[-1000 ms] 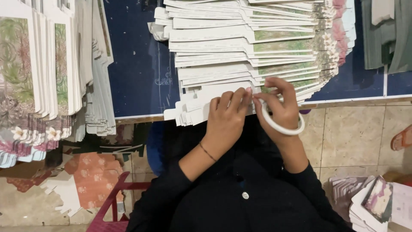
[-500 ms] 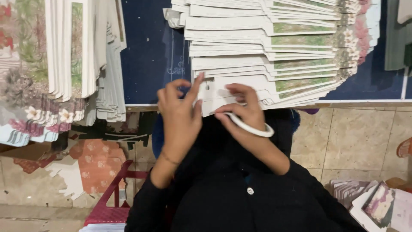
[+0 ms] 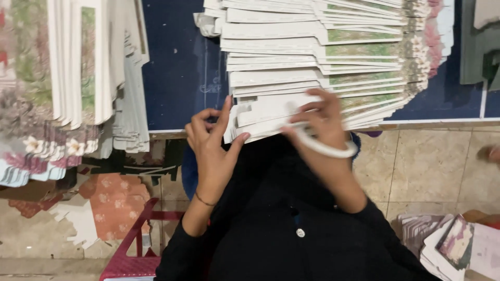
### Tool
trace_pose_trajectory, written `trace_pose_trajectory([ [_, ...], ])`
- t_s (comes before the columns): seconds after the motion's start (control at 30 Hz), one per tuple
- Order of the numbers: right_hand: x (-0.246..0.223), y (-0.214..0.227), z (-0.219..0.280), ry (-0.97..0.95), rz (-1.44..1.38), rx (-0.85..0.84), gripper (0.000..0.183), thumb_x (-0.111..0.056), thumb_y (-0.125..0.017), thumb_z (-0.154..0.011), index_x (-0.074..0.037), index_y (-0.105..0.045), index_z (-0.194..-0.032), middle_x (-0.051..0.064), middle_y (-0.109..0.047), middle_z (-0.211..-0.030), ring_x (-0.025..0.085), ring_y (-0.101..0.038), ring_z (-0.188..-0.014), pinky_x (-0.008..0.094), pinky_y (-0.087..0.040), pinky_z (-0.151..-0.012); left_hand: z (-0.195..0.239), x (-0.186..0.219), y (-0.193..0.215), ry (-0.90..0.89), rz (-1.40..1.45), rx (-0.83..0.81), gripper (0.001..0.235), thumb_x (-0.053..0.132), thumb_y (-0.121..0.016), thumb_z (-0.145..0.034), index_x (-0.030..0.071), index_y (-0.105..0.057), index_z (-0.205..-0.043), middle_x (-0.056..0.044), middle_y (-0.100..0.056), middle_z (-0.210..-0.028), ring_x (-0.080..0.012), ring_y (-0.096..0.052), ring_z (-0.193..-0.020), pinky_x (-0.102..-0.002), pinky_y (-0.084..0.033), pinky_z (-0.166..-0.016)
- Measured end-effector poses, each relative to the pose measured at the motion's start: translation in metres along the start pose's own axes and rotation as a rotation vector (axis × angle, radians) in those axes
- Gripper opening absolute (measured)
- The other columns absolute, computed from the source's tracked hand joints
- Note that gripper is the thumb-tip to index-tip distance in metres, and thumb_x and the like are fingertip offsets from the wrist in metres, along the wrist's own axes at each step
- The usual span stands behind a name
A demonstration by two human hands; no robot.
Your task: Applying double-sided adhesive tape to a stack of printed paper cards.
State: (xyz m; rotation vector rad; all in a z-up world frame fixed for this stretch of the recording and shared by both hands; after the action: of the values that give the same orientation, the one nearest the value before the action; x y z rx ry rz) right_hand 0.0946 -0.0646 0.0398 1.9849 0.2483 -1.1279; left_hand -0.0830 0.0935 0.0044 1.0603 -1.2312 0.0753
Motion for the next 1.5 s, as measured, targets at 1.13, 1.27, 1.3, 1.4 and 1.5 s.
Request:
trace_pose_trajectory([
  [1.13, 0.032, 0.055, -0.021, 0.076, 0.291, 0.140, 0.008, 0.006, -0.083, -0.099, 0.006, -0.075, -0.098, 0.021, -0.061, -0.133, 0.045, -0.075, -0.097, 0.053, -0.062, -0.088, -0.048, 0.093, -0.083, -0.636, -0.390, 0.244, 0.035, -0.003, -0.070, -0.102, 0.013, -0.077, -0.133, -0.007, -0.065, -0.104, -0.0268, -0.061, -0.092, -0.041, -0.039, -0.076],
  [1.27, 0.036, 0.053, -0.013, 0.103, 0.377, 0.165, 0.021, -0.001, -0.090, -0.098, 0.005, -0.080, -0.116, 0.018, -0.062, -0.134, 0.039, -0.078, -0.094, 0.048, -0.065, -0.079, -0.027, 0.092, -0.088, -0.601, -0.370, 0.131, 0.033, -0.007, -0.074, -0.095, 0.004, -0.080, -0.126, -0.015, -0.068, -0.117, -0.0318, -0.062, -0.102, -0.043, -0.040, -0.079],
  [1.3, 0.036, 0.052, -0.013, 0.111, 0.375, 0.159, 0.016, -0.003, -0.090, -0.099, 0.002, -0.082, -0.113, 0.015, -0.062, -0.134, 0.038, -0.078, -0.093, 0.047, -0.064, -0.077, -0.024, 0.091, -0.092, -0.603, -0.369, 0.112, 0.038, -0.008, -0.075, -0.094, 0.002, -0.078, -0.130, -0.017, -0.067, -0.120, -0.0337, -0.061, -0.103, -0.044, -0.040, -0.080],
  [1.4, 0.046, 0.048, -0.007, 0.176, 0.346, 0.171, 0.008, -0.002, -0.088, -0.098, -0.001, -0.081, -0.102, 0.015, -0.063, -0.130, 0.036, -0.075, -0.094, 0.044, -0.060, -0.080, -0.026, 0.098, -0.099, -0.629, -0.356, 0.117, 0.036, -0.004, -0.076, -0.095, 0.004, -0.078, -0.130, -0.016, -0.066, -0.121, -0.0337, -0.061, -0.104, -0.044, -0.041, -0.078],
  [1.5, 0.047, 0.042, 0.001, 0.263, 0.383, 0.206, 0.007, -0.003, -0.088, -0.096, -0.003, -0.081, -0.098, 0.016, -0.066, -0.130, 0.036, -0.073, -0.100, 0.042, -0.058, -0.084, -0.027, 0.096, -0.113, -0.642, -0.347, 0.123, 0.030, -0.001, -0.076, -0.097, 0.001, -0.078, -0.127, -0.014, -0.067, -0.123, -0.0302, -0.061, -0.103, -0.040, -0.042, -0.077],
])
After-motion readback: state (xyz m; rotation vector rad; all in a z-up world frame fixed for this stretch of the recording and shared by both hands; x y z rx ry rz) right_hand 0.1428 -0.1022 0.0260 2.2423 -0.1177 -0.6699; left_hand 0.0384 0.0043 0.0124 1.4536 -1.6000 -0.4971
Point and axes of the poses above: each hand's wrist, its own z-axis away from the middle knuckle, its own y-axis out of the back of the hand, x = y × z, the point moved 4 cm from there along -z, towards the middle knuckle
